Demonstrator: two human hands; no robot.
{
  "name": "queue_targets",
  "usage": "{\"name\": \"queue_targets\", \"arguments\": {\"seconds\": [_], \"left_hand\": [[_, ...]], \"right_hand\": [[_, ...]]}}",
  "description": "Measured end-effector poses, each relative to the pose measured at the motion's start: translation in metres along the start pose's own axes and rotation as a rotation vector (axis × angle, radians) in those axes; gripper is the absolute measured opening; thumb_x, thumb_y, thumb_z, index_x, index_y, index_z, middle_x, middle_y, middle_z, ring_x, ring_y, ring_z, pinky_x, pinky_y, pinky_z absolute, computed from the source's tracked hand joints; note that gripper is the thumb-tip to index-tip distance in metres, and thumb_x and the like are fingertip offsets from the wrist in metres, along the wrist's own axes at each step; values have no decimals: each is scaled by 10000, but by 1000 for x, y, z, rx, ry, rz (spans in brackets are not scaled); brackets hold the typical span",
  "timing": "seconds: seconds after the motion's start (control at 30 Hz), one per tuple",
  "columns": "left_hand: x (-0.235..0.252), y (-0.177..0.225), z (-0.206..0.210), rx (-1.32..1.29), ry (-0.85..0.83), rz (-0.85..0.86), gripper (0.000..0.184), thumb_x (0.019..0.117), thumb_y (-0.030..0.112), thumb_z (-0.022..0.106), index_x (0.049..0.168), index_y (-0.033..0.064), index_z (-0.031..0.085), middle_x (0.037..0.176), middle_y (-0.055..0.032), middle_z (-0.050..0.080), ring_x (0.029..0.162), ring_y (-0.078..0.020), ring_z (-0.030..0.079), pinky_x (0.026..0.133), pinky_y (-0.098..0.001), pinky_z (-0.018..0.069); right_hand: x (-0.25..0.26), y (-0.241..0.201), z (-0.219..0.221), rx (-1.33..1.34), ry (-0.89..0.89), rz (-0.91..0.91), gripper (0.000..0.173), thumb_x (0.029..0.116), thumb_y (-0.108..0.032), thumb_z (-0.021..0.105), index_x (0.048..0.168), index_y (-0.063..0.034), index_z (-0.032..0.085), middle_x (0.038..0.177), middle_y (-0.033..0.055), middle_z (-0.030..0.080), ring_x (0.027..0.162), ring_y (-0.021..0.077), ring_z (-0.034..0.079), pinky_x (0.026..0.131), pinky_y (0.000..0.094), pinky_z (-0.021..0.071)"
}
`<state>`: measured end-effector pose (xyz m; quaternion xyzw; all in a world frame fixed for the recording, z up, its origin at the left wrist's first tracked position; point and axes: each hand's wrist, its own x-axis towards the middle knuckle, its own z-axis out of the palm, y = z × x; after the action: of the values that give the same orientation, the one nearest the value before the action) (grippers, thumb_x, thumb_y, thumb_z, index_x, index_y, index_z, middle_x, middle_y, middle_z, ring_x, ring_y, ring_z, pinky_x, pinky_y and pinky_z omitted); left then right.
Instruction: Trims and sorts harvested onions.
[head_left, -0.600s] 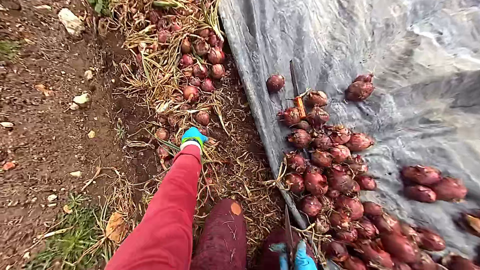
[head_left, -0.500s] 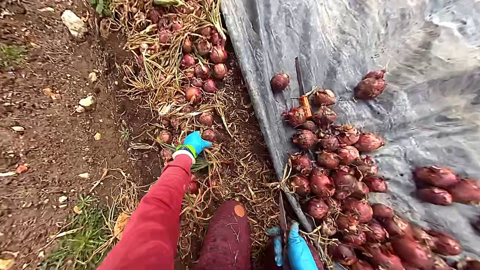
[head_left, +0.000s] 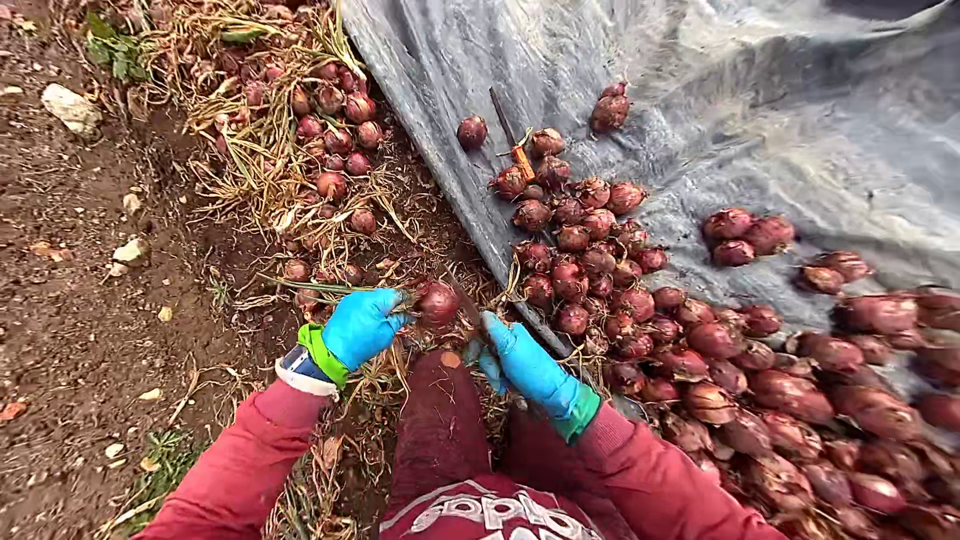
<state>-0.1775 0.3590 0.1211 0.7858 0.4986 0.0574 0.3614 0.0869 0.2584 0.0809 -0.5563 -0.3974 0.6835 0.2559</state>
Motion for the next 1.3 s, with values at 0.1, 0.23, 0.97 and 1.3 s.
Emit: {"name": "queue_targets", "arguments": {"seconds": [0.1,0.23,0.97,1.3], "left_hand": [[-20,56,11,19,51,-32,286,951,431,726,948,145,752,820,-16,732,782,-162,715,756,-486,604],[-42,116,45,275,-427,81,292,1022,414,610,977,151,731,892,-55,728,857,-258,712,755,-566,565],[147,-126,30,-7,-36,-392,905,641,494,928,1447,282,576,1216,-51,735,1104,-220,714,961,-557,580],[-12,5,30,-24,-442,-120,418,955,157,721,1371,160,675,1234,-81,733,1137,-240,697,1020,-507,538]], "right_hand": [[-30,24,-2,-59,-9,-29,848,987,-770,199,1009,-83,695,621,69,608,492,186,590,491,367,547],[-57,31,4,-160,-44,-175,873,824,-941,293,816,-156,675,582,26,601,461,153,573,434,329,507],[54,107,16,388,156,345,839,1056,-612,65,1056,-16,656,649,109,636,513,235,638,485,398,584],[17,55,41,44,219,-144,892,900,-874,207,868,-98,645,587,40,616,461,178,603,449,369,561]]}}
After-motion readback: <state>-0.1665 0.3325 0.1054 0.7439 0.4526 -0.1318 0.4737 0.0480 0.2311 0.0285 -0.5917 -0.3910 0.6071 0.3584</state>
